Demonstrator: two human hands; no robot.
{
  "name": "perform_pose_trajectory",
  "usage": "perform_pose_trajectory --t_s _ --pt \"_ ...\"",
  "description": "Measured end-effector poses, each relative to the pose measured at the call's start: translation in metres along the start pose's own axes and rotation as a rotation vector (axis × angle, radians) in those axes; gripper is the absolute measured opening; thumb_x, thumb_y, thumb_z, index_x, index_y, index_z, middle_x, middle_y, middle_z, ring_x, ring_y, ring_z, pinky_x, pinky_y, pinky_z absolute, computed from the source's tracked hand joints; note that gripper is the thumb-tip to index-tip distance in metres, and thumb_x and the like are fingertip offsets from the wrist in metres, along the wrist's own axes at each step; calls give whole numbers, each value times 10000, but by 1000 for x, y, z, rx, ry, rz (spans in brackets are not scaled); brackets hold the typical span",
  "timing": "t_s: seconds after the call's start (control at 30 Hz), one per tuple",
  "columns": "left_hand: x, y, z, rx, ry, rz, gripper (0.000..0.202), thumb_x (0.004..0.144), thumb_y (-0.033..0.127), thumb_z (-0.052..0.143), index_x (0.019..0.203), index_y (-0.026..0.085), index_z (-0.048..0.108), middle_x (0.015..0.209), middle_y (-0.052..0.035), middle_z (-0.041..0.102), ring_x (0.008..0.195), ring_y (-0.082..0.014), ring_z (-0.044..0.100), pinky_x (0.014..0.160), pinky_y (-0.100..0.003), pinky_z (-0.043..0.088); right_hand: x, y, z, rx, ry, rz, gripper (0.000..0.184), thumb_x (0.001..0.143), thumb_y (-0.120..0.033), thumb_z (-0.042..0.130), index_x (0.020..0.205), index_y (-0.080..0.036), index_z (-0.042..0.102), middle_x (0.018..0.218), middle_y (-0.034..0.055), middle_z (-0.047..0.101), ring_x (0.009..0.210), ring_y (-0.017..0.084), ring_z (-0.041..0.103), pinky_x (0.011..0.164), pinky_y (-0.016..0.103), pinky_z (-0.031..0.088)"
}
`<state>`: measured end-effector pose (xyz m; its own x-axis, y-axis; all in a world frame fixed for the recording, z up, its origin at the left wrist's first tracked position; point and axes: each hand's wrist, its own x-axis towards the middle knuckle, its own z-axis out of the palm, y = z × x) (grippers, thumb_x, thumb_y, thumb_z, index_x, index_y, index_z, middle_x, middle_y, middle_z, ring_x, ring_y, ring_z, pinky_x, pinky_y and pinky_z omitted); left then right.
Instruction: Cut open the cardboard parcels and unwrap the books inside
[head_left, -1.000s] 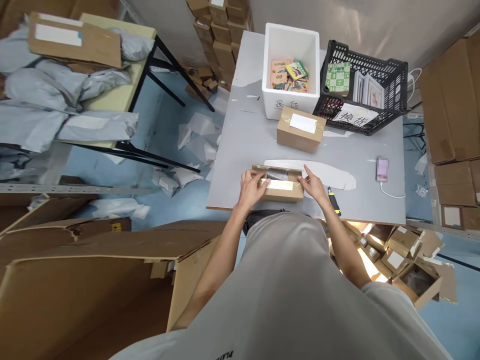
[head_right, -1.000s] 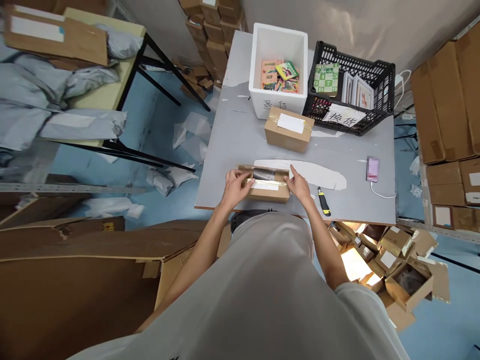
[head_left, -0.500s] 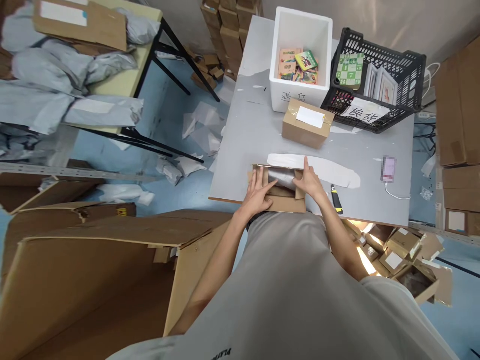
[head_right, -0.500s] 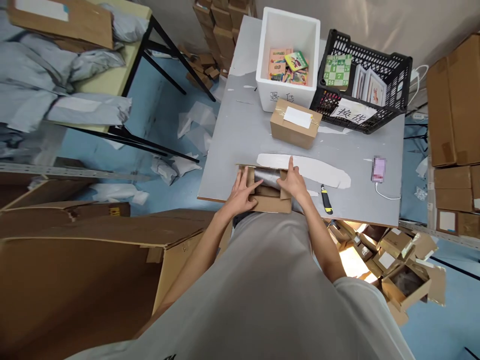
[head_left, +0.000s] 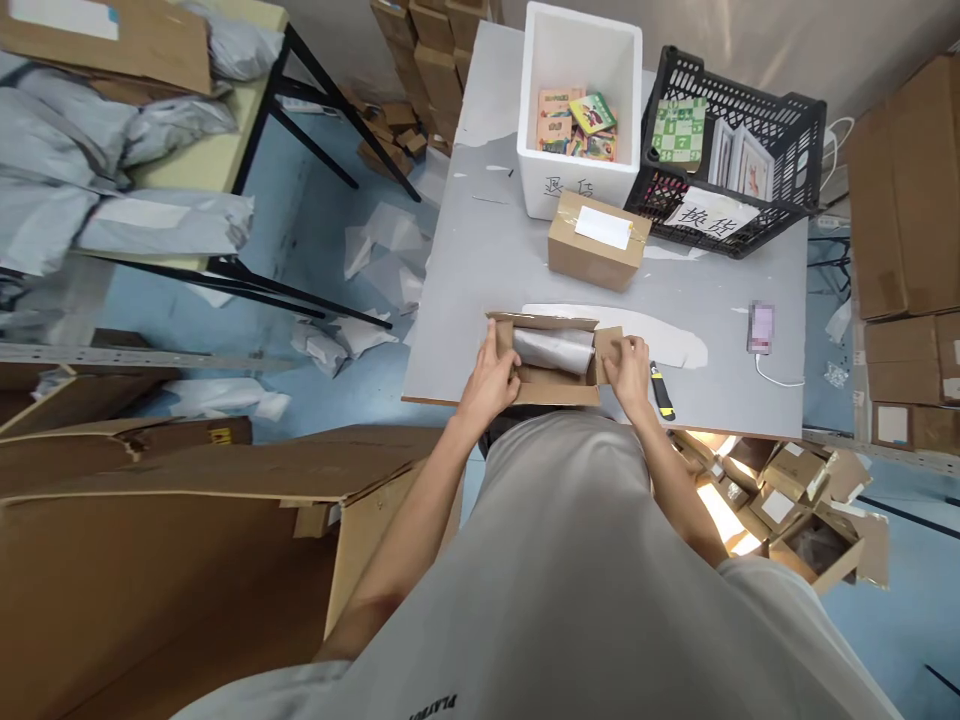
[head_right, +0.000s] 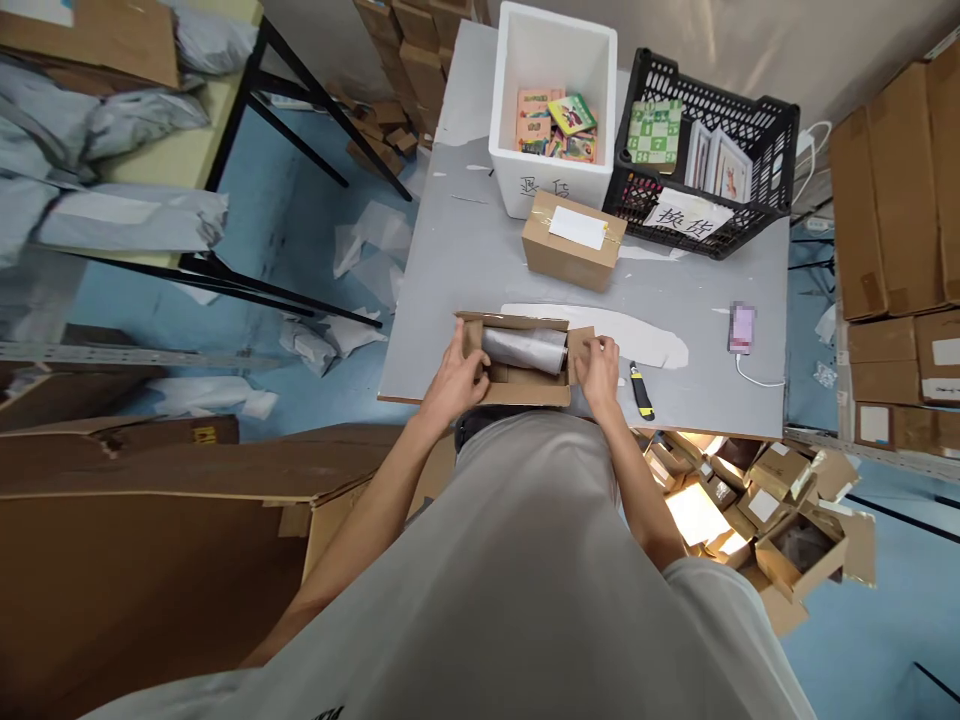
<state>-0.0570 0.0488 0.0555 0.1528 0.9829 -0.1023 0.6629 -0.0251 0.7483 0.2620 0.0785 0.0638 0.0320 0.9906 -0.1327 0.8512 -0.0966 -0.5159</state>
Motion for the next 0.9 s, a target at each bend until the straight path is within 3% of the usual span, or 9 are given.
perform_pose_trajectory --t_s 0.07,0.17,0.23,0.33,0.47,0.57,0.7,0.8,0.9 --pt "-2 -3 -6 -11 57 -37 340 909 160 680 1239 210 745 1949 -85 52 1731 -464 314 1381 -654 351 -4 -12 0 -72 15 -43 374 1054 -272 592 1395 -167 702 1555 242 561 1489 386 496 1288 566 435" --pt "0 -4 -11 22 144 -35 497 902 178 696 1395 231 729 1922 -100 208 1778 -451 176 1424 -686 231 -3 -29 -1 -176 25 -56 394 1077 -187 499 1422 -145 685 1657 267 497 1604 423 351 1297 640 378" --pt "3 -2 -10 73 124 -12 549 930 193 674 1477 226 706 1860 -156 359 1778 -442 180 1429 -709 168 2 -37 1 -224 -53 -88 443 1076 -124 425 1427 -138 694 1609 273 555 1564 421 397 1266 637 403" --pt "9 2 -7 112 65 -7 580 976 167 578 1549 201 671 1762 -205 508 1714 -429 346 1412 -718 191 10 -44 6 -242 -251 -221 552 1041 -67 401 1504 -164 685 1516 228 661 1444 380 517 1239 559 455" --pt "21 1 -5 92 74 20 787 883 113 661 1661 211 589 1859 -157 380 1686 -456 376 1419 -718 133 23 -51 15 -248 -460 -291 786 922 -128 643 1693 -72 498 1680 251 574 1554 399 476 1322 554 382" --pt "30 -3 -6 69 44 6 959 856 112 695 1775 214 439 1922 -127 227 1700 -488 337 1396 -715 237 32 -63 19 -241 -566 -268 898 895 -216 742 1726 -63 437 1655 246 608 1593 393 488 1389 558 284" --pt "37 -6 -6 46 30 -24 1031 869 142 710 1825 209 332 1934 -98 186 1681 -496 366 1345 -655 401 40 -87 23 -258 -556 -222 767 1005 -247 720 1720 -133 467 1588 250 667 1472 393 642 1266 518 463" --pt "35 -8 -4 37 39 -33 970 871 136 702 1792 207 408 1919 -104 244 1686 -482 372 1359 -647 399 38 -102 24 -292 -576 -185 567 1046 -122 624 1606 -204 616 1448 233 759 1319 384 751 1124 498 554" --pt "31 -9 -1 31 73 -31 949 871 111 674 1781 195 418 1909 -123 274 1723 -446 333 1408 -637 329 29 -112 16 -307 -579 -190 554 1034 -32 544 1529 -230 692 1337 204 817 1253 373 787 1078 479 563"
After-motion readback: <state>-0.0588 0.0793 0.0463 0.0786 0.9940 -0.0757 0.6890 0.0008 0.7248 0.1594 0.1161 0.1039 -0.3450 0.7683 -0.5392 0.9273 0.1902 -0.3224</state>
